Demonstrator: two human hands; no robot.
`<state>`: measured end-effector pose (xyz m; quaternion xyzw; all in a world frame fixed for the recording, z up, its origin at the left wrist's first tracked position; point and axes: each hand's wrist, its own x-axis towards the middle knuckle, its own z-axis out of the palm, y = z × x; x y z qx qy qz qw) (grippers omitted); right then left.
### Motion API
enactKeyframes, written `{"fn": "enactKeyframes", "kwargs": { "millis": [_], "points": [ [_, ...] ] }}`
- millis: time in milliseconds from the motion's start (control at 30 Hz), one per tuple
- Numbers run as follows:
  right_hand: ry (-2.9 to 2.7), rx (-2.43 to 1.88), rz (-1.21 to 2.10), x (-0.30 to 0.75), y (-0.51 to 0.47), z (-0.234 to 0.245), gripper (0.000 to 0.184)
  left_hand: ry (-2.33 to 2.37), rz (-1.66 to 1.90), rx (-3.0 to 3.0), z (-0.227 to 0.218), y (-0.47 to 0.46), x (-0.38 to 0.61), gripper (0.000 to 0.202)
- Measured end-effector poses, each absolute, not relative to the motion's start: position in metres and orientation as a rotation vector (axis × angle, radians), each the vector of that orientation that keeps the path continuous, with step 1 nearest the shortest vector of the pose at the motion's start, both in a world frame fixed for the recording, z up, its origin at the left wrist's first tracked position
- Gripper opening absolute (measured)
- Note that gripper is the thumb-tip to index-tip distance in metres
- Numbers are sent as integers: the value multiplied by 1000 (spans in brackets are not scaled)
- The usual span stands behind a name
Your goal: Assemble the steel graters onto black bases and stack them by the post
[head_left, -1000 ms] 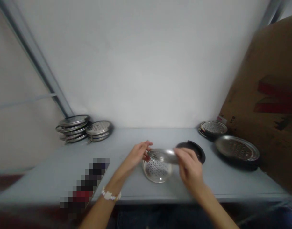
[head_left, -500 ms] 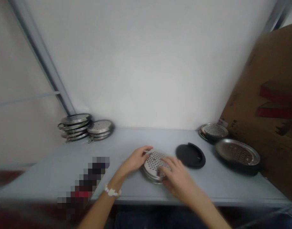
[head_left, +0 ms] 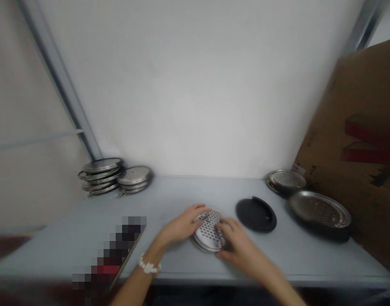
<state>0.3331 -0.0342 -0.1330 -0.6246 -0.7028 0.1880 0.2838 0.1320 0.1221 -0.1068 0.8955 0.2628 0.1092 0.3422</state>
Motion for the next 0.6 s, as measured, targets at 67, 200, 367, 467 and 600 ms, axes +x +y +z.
{"fn": "enactKeyframes", "kwargs": {
  "millis": [67,200,367,467,600],
  "points": [
    [-1867,-1685,518,333,-32,-132,64,728,289,2363,-108,123,132,56],
    [-1865,-1687,519,330,-26,-128,64,782,278,2350,-113,127,133,60],
    [-1876,-1676,477,326,-23,-126,64,767,308,2333,-115,129,133,55],
    [-1876,-1656,445,326,-23,-126,64,741,278,2332,-113,127,132,57],
    [-1875,-1648,415,329,-23,-129,63,742,121,2377,-110,125,129,110]
  ]
}}
